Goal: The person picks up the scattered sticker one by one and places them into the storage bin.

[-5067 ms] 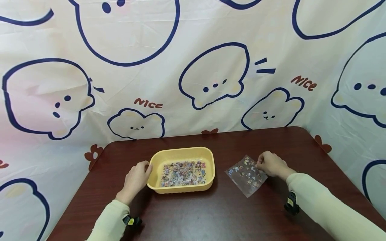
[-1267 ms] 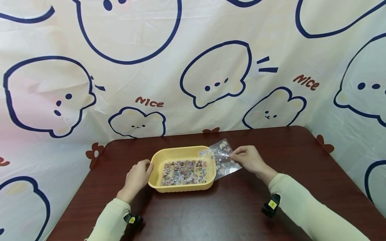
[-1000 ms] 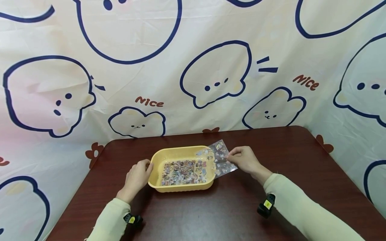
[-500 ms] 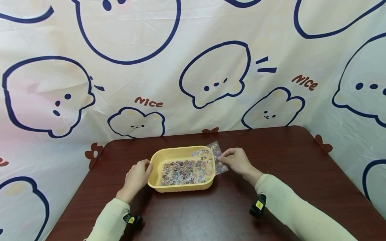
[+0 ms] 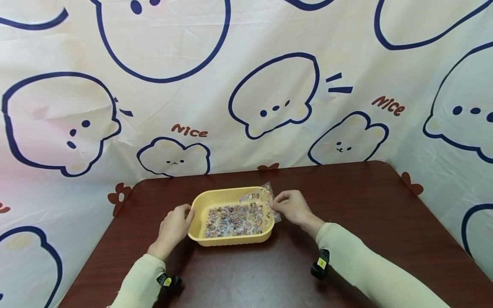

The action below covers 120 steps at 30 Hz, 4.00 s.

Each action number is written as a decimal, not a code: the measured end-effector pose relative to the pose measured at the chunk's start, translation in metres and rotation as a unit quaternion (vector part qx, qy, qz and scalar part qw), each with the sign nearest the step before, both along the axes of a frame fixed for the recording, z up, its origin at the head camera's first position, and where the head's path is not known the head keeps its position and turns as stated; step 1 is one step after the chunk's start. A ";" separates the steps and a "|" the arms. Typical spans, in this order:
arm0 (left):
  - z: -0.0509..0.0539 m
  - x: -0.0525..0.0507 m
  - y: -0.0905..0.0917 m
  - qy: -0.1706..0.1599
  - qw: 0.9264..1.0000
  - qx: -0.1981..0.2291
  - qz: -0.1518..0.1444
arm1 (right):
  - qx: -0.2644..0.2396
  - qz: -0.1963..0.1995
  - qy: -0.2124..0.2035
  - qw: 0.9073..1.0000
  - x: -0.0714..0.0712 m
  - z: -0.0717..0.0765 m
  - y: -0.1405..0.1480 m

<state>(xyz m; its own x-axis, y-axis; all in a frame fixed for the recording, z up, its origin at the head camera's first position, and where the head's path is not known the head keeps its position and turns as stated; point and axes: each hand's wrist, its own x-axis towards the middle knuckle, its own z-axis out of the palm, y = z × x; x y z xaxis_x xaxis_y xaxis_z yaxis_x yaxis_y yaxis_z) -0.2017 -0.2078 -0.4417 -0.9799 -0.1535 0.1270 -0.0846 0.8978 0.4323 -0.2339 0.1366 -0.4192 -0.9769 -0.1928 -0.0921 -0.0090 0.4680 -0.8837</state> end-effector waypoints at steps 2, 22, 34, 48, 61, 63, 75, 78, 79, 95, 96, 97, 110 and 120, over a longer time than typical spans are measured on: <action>0.000 0.000 0.000 0.000 1.000 -0.001 0.000 | -0.004 0.002 -0.001 1.000 0.000 -0.001 -0.002; 0.001 0.001 0.000 0.002 1.000 0.004 0.002 | 0.087 0.018 0.031 0.996 0.003 0.003 -0.024; 0.001 0.000 0.000 -0.001 1.000 0.004 0.001 | 0.175 0.010 0.060 0.983 0.003 0.012 -0.025; 0.001 0.001 0.001 -0.003 1.000 0.004 0.006 | 0.254 0.022 0.121 0.960 0.005 0.019 -0.026; 0.002 0.001 0.000 -0.002 1.000 0.001 0.002 | 0.285 0.057 0.134 0.948 0.008 0.016 -0.030; 0.002 0.001 0.000 -0.003 1.000 0.001 0.000 | 0.285 0.067 0.133 0.947 0.010 0.015 -0.032; 0.000 0.001 0.001 0.006 1.000 0.000 0.000 | 0.312 0.140 0.144 0.929 0.022 0.008 -0.039; 0.000 0.001 0.001 0.007 1.000 0.000 0.001 | 0.305 0.166 0.139 0.927 0.024 0.007 -0.039; 0.000 0.001 0.001 0.007 1.000 0.000 0.001 | 0.304 0.173 0.134 0.927 0.025 0.007 -0.038; 0.002 0.000 0.000 -0.003 1.000 0.003 -0.002 | 0.256 0.163 0.146 0.942 0.018 0.012 -0.031; 0.002 0.000 -0.001 -0.004 1.000 0.004 -0.002 | 0.253 0.161 0.146 0.943 0.018 0.012 -0.031; 0.002 0.000 -0.001 -0.004 1.000 0.005 -0.002 | 0.250 0.160 0.147 0.944 0.018 0.012 -0.031; 0.007 -0.001 -0.003 -0.018 1.000 0.021 -0.001 | 0.209 0.134 0.152 0.957 0.016 0.010 -0.027; 0.009 0.003 -0.008 -0.019 1.000 0.021 0.002 | 0.198 0.115 0.149 0.962 0.015 0.009 -0.024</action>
<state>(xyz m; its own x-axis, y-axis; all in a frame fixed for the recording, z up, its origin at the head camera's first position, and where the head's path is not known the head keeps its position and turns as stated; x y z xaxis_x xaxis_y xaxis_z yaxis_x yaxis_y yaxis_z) -0.1991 -0.2154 -0.4329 -0.9832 -0.1624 0.0835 -0.1055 0.8783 0.4664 -0.2193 0.1130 -0.4103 -0.9071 -0.4144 0.0741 -0.3776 0.7233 -0.5781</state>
